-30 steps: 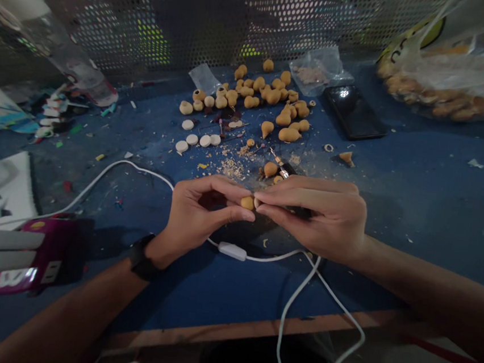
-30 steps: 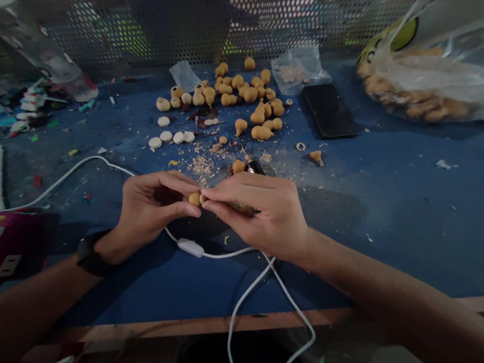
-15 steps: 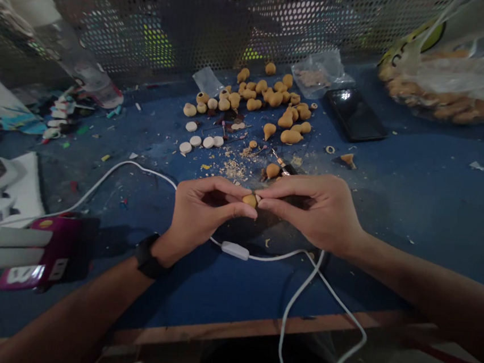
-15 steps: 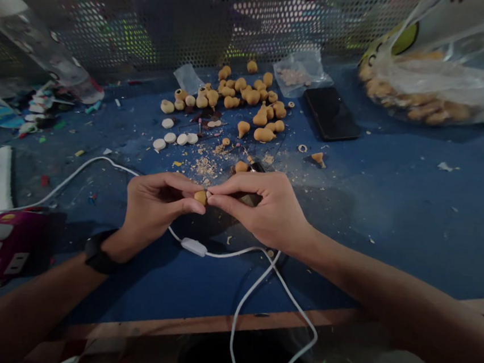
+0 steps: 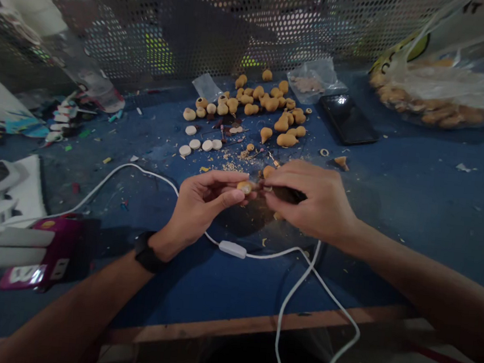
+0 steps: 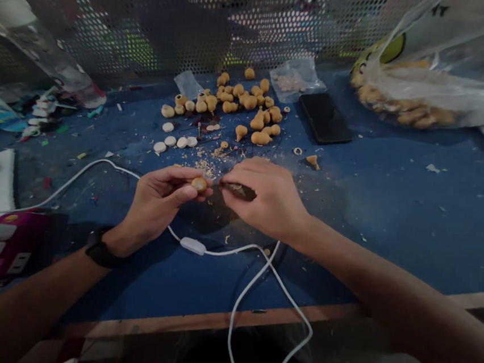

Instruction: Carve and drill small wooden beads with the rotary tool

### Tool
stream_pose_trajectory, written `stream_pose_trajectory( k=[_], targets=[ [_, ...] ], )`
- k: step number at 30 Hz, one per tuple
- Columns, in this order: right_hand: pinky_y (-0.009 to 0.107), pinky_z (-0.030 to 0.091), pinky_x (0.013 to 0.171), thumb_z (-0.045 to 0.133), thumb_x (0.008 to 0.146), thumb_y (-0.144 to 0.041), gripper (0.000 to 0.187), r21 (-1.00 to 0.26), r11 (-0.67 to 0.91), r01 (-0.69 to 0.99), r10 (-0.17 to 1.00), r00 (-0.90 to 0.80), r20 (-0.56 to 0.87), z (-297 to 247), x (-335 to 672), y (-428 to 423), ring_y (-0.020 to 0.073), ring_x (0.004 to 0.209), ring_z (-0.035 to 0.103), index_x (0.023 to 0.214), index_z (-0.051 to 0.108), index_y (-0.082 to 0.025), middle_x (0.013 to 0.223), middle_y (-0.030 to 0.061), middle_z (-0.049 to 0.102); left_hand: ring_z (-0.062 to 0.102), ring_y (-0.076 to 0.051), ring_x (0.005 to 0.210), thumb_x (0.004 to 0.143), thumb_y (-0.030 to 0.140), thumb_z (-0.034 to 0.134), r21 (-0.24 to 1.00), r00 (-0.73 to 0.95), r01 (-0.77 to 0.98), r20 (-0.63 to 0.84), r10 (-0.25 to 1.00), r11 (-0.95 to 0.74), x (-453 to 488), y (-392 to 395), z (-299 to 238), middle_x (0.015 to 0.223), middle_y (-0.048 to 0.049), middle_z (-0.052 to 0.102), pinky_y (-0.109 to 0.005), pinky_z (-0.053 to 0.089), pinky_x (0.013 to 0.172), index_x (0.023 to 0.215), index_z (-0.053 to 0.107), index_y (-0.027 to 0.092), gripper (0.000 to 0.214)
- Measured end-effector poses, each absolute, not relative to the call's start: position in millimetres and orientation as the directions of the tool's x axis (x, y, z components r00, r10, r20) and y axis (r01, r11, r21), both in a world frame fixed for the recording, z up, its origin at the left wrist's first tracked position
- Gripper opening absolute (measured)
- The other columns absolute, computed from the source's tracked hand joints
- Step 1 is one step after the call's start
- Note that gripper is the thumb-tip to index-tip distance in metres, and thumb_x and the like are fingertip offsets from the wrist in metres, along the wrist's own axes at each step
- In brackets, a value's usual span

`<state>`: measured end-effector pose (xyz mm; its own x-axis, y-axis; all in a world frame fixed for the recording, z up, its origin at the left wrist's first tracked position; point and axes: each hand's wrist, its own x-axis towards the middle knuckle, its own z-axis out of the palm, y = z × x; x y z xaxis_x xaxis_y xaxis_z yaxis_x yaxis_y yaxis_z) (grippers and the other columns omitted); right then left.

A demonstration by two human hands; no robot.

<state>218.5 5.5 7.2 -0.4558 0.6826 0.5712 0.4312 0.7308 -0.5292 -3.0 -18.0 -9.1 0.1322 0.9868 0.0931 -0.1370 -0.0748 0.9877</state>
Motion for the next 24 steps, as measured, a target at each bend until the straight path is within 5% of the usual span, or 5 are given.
stream_pose_trajectory(
  k=[5, 12, 15, 19, 24],
  targets=[
    [0.043, 0.054, 0.086, 0.063, 0.095, -0.021, 0.021, -0.328, 0.800, 0.503, 0.598, -0.625, 0.502, -3, 209, 3, 0.0264, 0.091, 0.063, 0.078, 0.074, -0.020, 0.086, 0.0091, 0.070, 0.080, -0.019, 0.085, 0.081, 0.037, 0.089, 0.988, 0.097, -0.120, 0.108, 0.989, -0.096, -3, -18, -9, 0.098, -0.0061, 0.083, -0.031, 0.066, 0.082, 0.104, 0.081, 0.022, 0.029],
    [0.042, 0.050, 0.089, 0.065, 0.099, -0.024, 0.021, -0.226, 0.787, 0.574, 0.612, -0.685, 0.394, -1, 207, 7, 0.0276, 0.097, 0.061, 0.085, 0.078, -0.015, 0.089, 0.0111, 0.070, 0.077, -0.015, 0.080, 0.079, 0.029, 0.086, 0.981, -0.037, -0.157, 0.110, 0.993, -0.114, -6, -12, -6, 0.093, -0.0046, 0.082, -0.025, 0.063, 0.076, 0.100, 0.081, 0.020, 0.022],
    [0.038, 0.048, 0.082, 0.058, 0.103, -0.025, 0.025, -0.243, 0.715, 0.656, 0.687, -0.594, 0.418, 7, 223, 19, 0.0255, 0.091, 0.063, 0.088, 0.077, -0.017, 0.087, 0.0100, 0.071, 0.075, -0.013, 0.079, 0.080, 0.026, 0.083, 0.983, -0.051, -0.143, 0.105, 0.993, -0.112, -8, -10, -5, 0.092, -0.0036, 0.081, -0.024, 0.063, 0.075, 0.098, 0.081, 0.021, 0.019],
    [0.036, 0.041, 0.070, 0.062, 0.100, -0.034, 0.022, -0.257, 0.496, 0.829, 0.862, -0.435, 0.260, 11, 243, 37, 0.0259, 0.084, 0.067, 0.106, 0.075, -0.017, 0.096, 0.0109, 0.075, 0.075, -0.014, 0.081, 0.081, 0.026, 0.081, 0.988, -0.038, -0.102, 0.116, 0.993, -0.119, -12, -7, -7, 0.095, -0.0041, 0.081, -0.027, 0.064, 0.079, 0.100, 0.082, 0.020, 0.019],
    [0.034, 0.038, 0.065, 0.060, 0.097, -0.042, 0.040, -0.253, 0.455, 0.854, 0.891, -0.434, 0.138, 6, 243, 42, 0.0242, 0.073, 0.065, 0.126, 0.071, -0.016, 0.085, 0.0084, 0.075, 0.077, -0.018, 0.082, 0.084, 0.035, 0.082, 0.989, 0.026, -0.005, 0.145, 0.989, -0.145, -16, -6, -8, 0.094, -0.0069, 0.081, -0.033, 0.066, 0.083, 0.101, 0.081, 0.019, 0.023]
  ],
)
